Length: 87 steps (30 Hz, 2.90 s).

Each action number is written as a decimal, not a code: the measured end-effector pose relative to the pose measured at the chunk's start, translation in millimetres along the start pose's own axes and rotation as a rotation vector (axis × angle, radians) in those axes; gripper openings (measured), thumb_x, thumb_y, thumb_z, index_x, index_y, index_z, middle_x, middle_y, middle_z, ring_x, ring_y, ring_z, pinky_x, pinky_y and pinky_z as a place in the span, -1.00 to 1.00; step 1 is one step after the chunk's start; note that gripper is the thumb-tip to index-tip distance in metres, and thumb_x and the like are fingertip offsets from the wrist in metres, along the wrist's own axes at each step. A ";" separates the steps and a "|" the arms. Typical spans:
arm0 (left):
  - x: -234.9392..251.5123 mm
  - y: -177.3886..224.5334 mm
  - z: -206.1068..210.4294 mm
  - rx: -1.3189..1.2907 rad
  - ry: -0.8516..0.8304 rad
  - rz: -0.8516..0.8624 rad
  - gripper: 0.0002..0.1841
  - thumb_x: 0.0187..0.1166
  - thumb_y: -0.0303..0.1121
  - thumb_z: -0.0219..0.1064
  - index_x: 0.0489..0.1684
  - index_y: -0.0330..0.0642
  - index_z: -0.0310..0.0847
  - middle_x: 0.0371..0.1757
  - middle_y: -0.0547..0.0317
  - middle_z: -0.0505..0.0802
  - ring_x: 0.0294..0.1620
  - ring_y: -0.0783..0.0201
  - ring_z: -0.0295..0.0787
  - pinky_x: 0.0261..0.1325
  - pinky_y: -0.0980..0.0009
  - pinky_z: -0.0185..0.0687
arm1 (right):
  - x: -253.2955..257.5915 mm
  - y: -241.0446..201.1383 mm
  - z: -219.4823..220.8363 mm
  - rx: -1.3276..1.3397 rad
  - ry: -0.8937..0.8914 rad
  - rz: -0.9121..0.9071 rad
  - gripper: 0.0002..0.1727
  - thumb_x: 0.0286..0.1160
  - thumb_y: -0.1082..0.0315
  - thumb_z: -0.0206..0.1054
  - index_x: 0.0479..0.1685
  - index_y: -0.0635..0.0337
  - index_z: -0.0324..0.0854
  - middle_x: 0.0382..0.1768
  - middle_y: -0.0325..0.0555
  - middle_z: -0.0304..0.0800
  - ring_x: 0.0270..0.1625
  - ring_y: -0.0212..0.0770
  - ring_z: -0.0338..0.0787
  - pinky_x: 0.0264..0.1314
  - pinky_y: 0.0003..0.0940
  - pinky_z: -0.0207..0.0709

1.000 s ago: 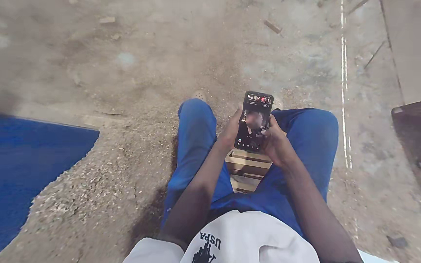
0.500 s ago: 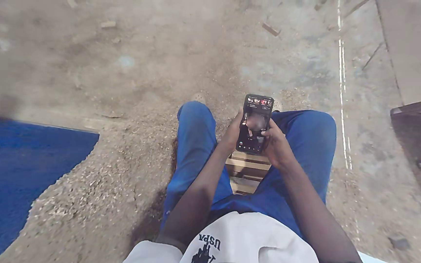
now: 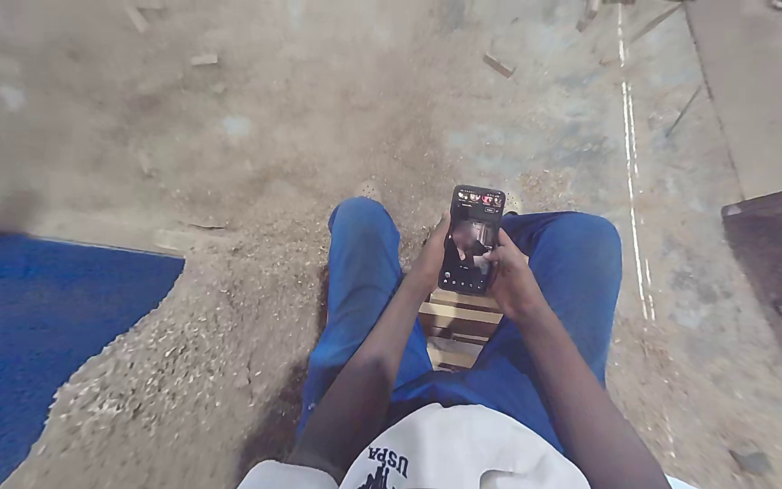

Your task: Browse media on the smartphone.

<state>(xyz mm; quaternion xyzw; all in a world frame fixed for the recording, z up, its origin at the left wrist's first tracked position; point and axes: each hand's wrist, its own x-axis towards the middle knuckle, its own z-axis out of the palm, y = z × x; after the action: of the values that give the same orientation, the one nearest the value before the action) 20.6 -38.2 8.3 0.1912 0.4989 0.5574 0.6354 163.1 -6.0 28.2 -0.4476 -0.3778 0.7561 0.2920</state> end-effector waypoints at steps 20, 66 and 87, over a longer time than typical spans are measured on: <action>7.2 -8.8 -0.5 -0.046 0.024 -0.019 -0.35 0.85 0.15 -0.37 0.19 -0.09 0.60 -0.30 0.18 0.81 -0.26 0.36 0.79 -0.11 0.40 0.77 | -2.2 -1.6 -1.6 0.009 -0.007 0.005 -0.38 0.45 0.47 0.00 0.61 0.02 0.29 0.10 0.01 0.74 0.02 -0.17 0.82 0.04 -0.21 0.74; 7.2 -8.9 -2.5 0.007 0.020 -0.047 -0.30 0.82 0.21 -0.41 0.28 -0.04 0.61 -0.12 0.14 0.86 -0.12 0.32 0.83 -0.02 0.33 0.80 | -3.4 -0.6 -1.7 0.002 -0.003 0.019 -0.40 0.45 0.41 0.01 0.59 -0.05 0.33 0.16 -0.04 0.74 0.09 -0.18 0.81 0.09 -0.21 0.73; 7.0 -8.9 -1.6 0.042 0.064 -0.081 -0.27 0.80 0.27 -0.39 0.38 -0.01 0.58 0.02 0.07 0.88 0.00 0.22 0.85 0.06 0.20 0.81 | -5.0 -1.7 -0.6 0.003 0.004 0.021 -0.41 0.54 0.36 -0.03 0.63 -0.08 0.29 0.21 -0.04 0.73 0.15 -0.17 0.80 0.15 -0.19 0.72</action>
<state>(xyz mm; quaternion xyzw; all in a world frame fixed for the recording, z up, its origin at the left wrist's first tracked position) 23.0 -35.1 -2.5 0.1664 0.5378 0.5265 0.6371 166.0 -8.8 31.6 -0.4524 -0.3714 0.7588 0.2856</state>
